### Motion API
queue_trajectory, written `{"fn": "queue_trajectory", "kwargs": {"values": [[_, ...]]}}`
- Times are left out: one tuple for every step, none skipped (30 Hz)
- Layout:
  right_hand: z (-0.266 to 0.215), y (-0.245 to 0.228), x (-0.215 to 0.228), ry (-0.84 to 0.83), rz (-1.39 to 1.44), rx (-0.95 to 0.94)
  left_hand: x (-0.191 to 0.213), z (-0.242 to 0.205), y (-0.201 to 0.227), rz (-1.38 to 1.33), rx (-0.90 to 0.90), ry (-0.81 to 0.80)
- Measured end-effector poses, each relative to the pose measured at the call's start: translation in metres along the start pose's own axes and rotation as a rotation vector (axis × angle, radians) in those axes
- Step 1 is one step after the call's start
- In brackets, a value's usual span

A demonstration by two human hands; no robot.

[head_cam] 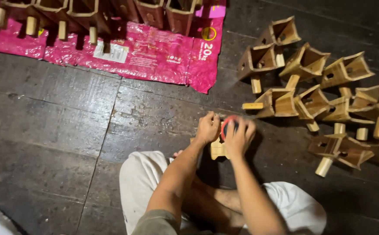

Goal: Hand-sanding small wooden box components to smooth the surfaces in a workshop environment.

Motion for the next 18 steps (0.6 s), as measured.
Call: {"fn": "queue_trajectory", "kwargs": {"values": [[-0.019,-0.001,0.021,-0.006,-0.003,0.005,-0.001,-0.001,-0.003,-0.006,0.005,0.001],[-0.039,-0.002,0.042,-0.061,0.004,-0.002,-0.002,-0.002,-0.006,-0.007,0.013,0.003],[-0.054,-0.004,0.058,-0.111,0.018,0.000,-0.002,0.003,-0.008,-0.009,0.013,0.015],[-0.046,0.002,0.047,-0.110,0.023,0.012,-0.003,0.007,-0.004,-0.015,0.011,0.026],[-0.047,0.005,0.040,-0.082,0.003,0.031,-0.002,0.003,-0.004,-0.024,0.008,0.027],[-0.047,0.009,0.034,-0.053,-0.018,0.050,-0.003,0.000,-0.003,-0.034,0.005,0.028],[-0.029,0.006,0.015,-0.047,-0.028,0.036,-0.003,0.002,-0.006,-0.029,0.002,0.011],[-0.011,0.005,-0.003,-0.002,-0.029,0.029,-0.004,0.004,-0.008,-0.015,-0.001,0.001],[0.008,0.002,-0.022,0.034,-0.021,0.033,-0.002,0.004,-0.011,-0.003,0.001,0.006],[0.007,0.001,-0.013,0.032,-0.021,0.030,-0.003,-0.001,-0.007,0.000,0.003,0.005],[0.008,-0.001,-0.009,0.011,-0.003,0.025,-0.001,-0.001,-0.002,-0.003,0.013,0.010],[0.009,-0.004,-0.005,-0.010,0.016,0.019,0.001,-0.002,0.002,-0.006,0.023,0.015],[-0.011,-0.003,0.017,-0.015,0.012,0.023,0.000,-0.003,0.001,-0.012,0.029,0.015],[-0.031,-0.002,0.038,-0.063,0.004,0.016,-0.001,-0.004,0.001,-0.017,0.025,0.021],[-0.047,-0.002,0.055,-0.106,0.004,0.014,0.001,0.000,0.003,-0.021,0.016,0.035],[-0.049,0.005,0.050,-0.107,0.007,0.023,0.000,0.004,0.003,-0.027,0.015,0.043],[-0.056,0.011,0.049,-0.124,-0.026,0.018,-0.001,0.001,0.001,-0.036,0.006,0.048],[-0.064,0.019,0.048,-0.140,-0.059,0.014,-0.003,-0.002,0.000,-0.046,-0.003,0.052]]}}
Point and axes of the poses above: each hand's wrist, its own z-axis towards the middle knuckle, its own x-axis out of the back of the hand, y = z × x, the point moved 1 cm from there along z, towards the middle knuckle, and after that the axes turned 11 degrees about -z, right-handed, at the moved point
